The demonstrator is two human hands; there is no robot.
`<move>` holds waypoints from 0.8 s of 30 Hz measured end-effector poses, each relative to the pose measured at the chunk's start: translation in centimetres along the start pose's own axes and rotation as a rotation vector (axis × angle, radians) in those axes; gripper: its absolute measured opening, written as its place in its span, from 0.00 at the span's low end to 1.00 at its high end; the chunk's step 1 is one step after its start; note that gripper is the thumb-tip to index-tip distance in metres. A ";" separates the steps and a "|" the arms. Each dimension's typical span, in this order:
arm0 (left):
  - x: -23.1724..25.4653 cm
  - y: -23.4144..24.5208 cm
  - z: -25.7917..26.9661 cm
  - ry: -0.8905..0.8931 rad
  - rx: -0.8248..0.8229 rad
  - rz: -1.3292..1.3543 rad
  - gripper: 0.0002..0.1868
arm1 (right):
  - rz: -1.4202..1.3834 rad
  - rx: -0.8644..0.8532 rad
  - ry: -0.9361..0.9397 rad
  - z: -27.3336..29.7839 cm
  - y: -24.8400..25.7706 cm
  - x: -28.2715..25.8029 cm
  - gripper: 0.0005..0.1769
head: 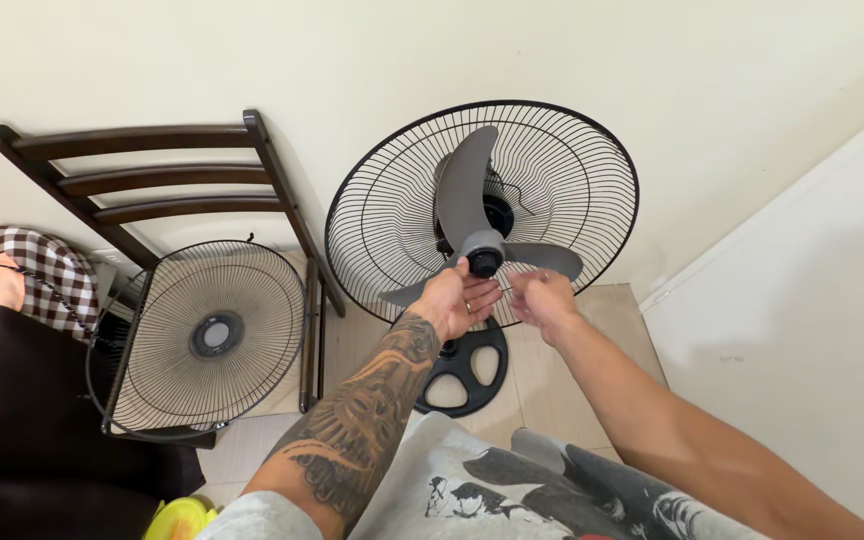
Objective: The person disassembles a standing electric fan by removing the front grille, unscrewing the blade nut, detaching the fan blades, and removing the rear grille. The components are placed on a nearby chair.
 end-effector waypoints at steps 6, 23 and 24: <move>0.4 -0.5 0.5 -0.001 -0.042 0.072 0.31 | 0.129 0.060 0.001 0.5 -0.3 -2.2 0.22; 0.1 -0.4 -0.4 0.043 -0.070 0.216 0.46 | 0.151 -0.018 -0.138 -0.6 0.2 -2.8 0.22; 0.3 -0.4 -0.8 0.034 -0.081 0.241 0.46 | 0.181 -0.034 -0.133 -0.7 0.1 -3.1 0.23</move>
Point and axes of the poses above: each hand's wrist, its own z-axis away from the middle knuckle, its own y-axis out of the back of the hand, x = y × z, the point moved 3 cm from there along -z, towards the middle knuckle, and after that the axes turned 3 degrees about -y, right-handed, at the moved point
